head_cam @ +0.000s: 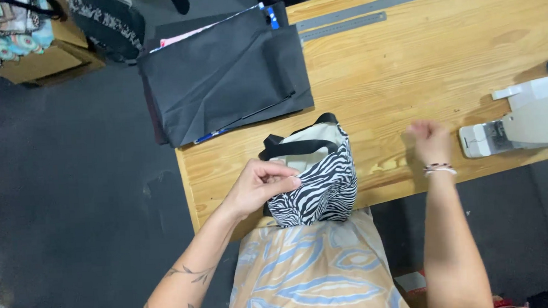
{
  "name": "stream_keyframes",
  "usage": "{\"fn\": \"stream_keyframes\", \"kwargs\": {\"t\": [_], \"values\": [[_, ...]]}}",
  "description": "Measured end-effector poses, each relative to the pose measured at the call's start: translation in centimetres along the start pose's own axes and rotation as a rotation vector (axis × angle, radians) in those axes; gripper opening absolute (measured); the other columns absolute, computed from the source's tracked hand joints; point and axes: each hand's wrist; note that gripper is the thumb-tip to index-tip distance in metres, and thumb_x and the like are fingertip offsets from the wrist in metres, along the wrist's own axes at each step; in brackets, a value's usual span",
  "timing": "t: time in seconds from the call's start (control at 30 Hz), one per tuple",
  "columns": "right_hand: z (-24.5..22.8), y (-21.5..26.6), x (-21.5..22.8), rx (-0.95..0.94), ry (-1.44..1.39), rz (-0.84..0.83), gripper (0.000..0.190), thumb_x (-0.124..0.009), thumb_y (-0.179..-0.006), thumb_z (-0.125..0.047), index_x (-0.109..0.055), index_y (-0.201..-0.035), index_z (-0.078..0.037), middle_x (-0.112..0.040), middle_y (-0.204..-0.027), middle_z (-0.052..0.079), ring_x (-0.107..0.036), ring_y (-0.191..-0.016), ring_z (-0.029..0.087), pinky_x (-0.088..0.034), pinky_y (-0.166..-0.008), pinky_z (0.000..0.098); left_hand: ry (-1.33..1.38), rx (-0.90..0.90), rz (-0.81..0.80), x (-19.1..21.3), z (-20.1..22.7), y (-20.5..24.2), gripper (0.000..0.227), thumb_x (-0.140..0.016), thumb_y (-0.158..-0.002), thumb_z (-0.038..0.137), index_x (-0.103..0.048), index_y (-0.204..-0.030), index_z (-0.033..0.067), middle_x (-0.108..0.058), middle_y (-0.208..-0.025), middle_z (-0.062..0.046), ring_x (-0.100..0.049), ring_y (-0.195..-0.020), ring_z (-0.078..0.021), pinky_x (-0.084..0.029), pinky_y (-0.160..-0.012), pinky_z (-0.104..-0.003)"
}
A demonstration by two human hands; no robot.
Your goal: The person is sewing a zebra-print bag with black handles. They align the handles to the bag's opening, pin them in place, and use a sewing machine to stitch the fabric. The person also uses scissors to trim excess threads from the handles.
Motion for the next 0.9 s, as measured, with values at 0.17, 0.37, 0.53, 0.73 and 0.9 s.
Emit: {"fn": "stream_keyframes", "kwargs": {"t": [0.17,0.37,0.53,0.73,0.9], "values": [[5.0,0.6,-5.7,-0.476,0.238,-0.059,0.048,-0.089,-0.076,-0.061,-0.079,-0.091,-0.017,-0.075,-0.083,0.009,-0.074,-0.091,0.035,-0.054,-0.077,0.0458,-0.106,-0.034,0.063,-1.0,-0.1,0.2,0.021,-0.083,-0.082,0.006,-0.083,-0.103,0.0072,-0.061,-0.065,-0.001,-0.047,-0.065,-0.0011,-0.039,-0.062,-0.017],[5.0,1.6,-7.5,-0.471,0.347,-0.092,0.033,-0.071,-0.089,-0.049,-0.080,-0.099,-0.019,-0.077,-0.097,0.012,-0.071,-0.104,0.040,-0.056,-0.083,0.0507,-0.249,-0.123,0.138,-1.7,0.5,0.8,0.019,-0.083,-0.082,0.009,-0.084,-0.101,0.0128,-0.067,-0.071,-0.005,-0.056,-0.073,-0.0091,-0.047,-0.071,-0.026],[0.6,2.9,-6.0,-0.398,0.377,-0.239,0.040,-0.057,-0.096,-0.040,-0.077,-0.109,-0.008,-0.077,-0.101,0.022,-0.070,-0.107,0.045,-0.056,-0.086,0.0579,-0.265,-0.159,0.223,-2.4,0.3,1.4,0.017,-0.082,-0.084,0.012,-0.083,-0.101,0.0141,-0.075,-0.086,-0.006,-0.066,-0.084,-0.0157,-0.052,-0.083,-0.032],[-24.9,10.3,2.5,0.151,-0.429,-0.118,0.017,-0.065,-0.104,0.000,-0.067,-0.121,0.001,-0.071,-0.103,0.013,-0.065,-0.090,0.017,-0.054,-0.092,0.0352,-0.177,-0.134,0.256,-2.8,0.2,2.0,0.017,-0.079,-0.087,0.012,-0.083,-0.103,0.0164,-0.077,-0.087,-0.004,-0.066,-0.089,-0.0112,-0.052,-0.085,-0.032],[-32.7,14.0,3.9,0.757,-0.281,-0.355,0.023,-0.063,-0.093,0.003,-0.079,-0.101,-0.011,-0.075,-0.095,0.007,-0.075,-0.091,0.030,-0.060,-0.085,0.0402,-0.095,-0.092,0.230,-2.5,0.4,2.3,0.017,-0.078,-0.089,0.013,-0.083,-0.105,0.0163,-0.076,-0.084,-0.004,-0.063,-0.087,-0.0102,-0.052,-0.086,-0.033]]}}
Point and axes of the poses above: each hand's wrist, its own y-axis away from the middle knuckle, its own x-axis out of the back of the hand, z = x × y
